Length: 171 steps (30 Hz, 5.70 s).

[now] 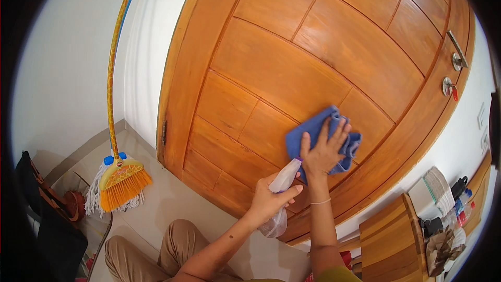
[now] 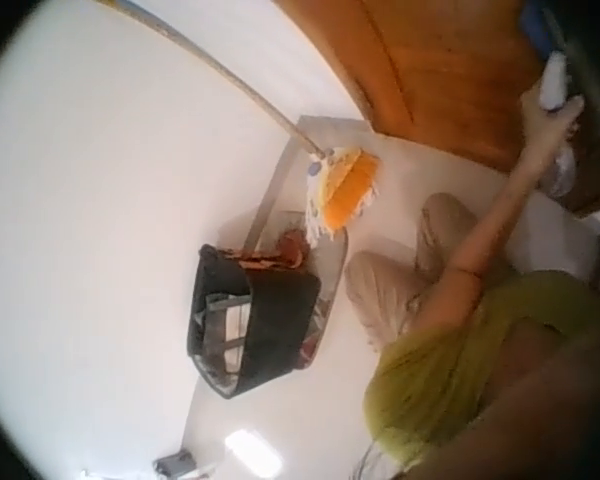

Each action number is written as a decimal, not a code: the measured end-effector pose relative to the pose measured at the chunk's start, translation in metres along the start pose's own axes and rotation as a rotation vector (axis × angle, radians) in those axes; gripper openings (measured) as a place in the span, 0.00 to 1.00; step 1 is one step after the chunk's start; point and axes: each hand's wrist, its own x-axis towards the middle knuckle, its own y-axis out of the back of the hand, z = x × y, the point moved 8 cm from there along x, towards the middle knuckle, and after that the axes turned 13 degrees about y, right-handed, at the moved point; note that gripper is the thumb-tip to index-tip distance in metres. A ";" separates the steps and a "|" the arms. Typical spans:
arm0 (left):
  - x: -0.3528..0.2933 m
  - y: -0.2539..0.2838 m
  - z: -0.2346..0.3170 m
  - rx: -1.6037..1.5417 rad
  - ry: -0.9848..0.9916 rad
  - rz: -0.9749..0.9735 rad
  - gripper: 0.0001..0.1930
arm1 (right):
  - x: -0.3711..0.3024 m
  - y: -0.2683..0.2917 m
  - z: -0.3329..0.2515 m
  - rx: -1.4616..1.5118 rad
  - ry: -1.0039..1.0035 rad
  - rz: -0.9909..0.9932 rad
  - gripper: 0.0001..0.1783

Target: Wipe down a wooden door using a spray bottle and a cloth.

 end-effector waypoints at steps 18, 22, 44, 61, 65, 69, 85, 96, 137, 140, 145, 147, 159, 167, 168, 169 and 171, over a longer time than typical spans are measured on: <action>-0.027 0.035 0.049 -0.065 -0.195 0.109 0.20 | -0.100 -0.055 -0.112 0.296 0.634 -0.306 0.31; -0.032 0.047 0.053 -0.107 -0.151 0.119 0.19 | -0.092 -0.019 -0.036 0.108 0.529 -0.181 0.25; -0.021 0.050 0.046 -0.147 -0.153 0.208 0.19 | 0.091 -0.032 -0.131 0.127 0.385 -0.011 0.34; -0.037 0.048 0.059 -0.128 -0.175 0.148 0.20 | 0.083 0.053 0.035 -0.122 0.186 0.158 0.36; -0.028 0.060 0.059 -0.123 -0.176 0.149 0.20 | 0.126 0.035 -0.013 -0.135 0.111 0.161 0.37; -0.026 0.078 0.066 -0.136 -0.187 0.189 0.19 | 0.160 0.007 -0.089 -0.133 0.200 0.143 0.38; -0.038 0.083 0.078 -0.147 -0.211 0.236 0.19 | 0.087 -0.067 -0.212 0.236 0.672 -0.073 0.34; -0.044 0.087 0.083 -0.172 -0.250 0.216 0.18 | 0.154 0.015 -0.105 0.053 0.490 0.089 0.35; -0.035 0.267 0.083 -0.344 -0.316 0.552 0.21 | 0.030 -0.169 -0.422 0.132 0.807 -0.239 0.37; -0.036 0.276 0.077 -0.341 -0.330 0.568 0.20 | 0.000 -0.173 -0.440 0.232 0.852 -0.334 0.37; -0.031 0.270 0.078 -0.350 -0.303 0.536 0.20 | -0.037 -0.180 -0.446 0.304 0.884 -0.318 0.37; -0.026 0.267 0.076 -0.339 -0.282 0.517 0.19 | -0.044 -0.179 -0.443 0.329 0.870 -0.260 0.39; -0.029 0.260 0.073 -0.366 -0.295 0.507 0.23 | -0.114 -0.190 -0.440 -0.219 1.170 -0.194 0.44; -0.058 0.206 0.085 -0.302 -0.318 0.496 0.18 | -0.037 -0.135 -0.353 0.352 0.941 -0.359 0.37; -0.058 0.197 0.084 -0.320 -0.311 0.492 0.18 | -0.016 -0.129 -0.331 0.365 0.886 -0.303 0.37; -0.058 0.186 0.084 -0.302 -0.333 0.451 0.18 | 0.004 -0.121 -0.312 0.388 0.834 -0.250 0.36; -0.062 0.170 0.084 -0.300 -0.348 0.415 0.17 | 0.043 -0.088 -0.281 0.284 0.762 -0.110 0.38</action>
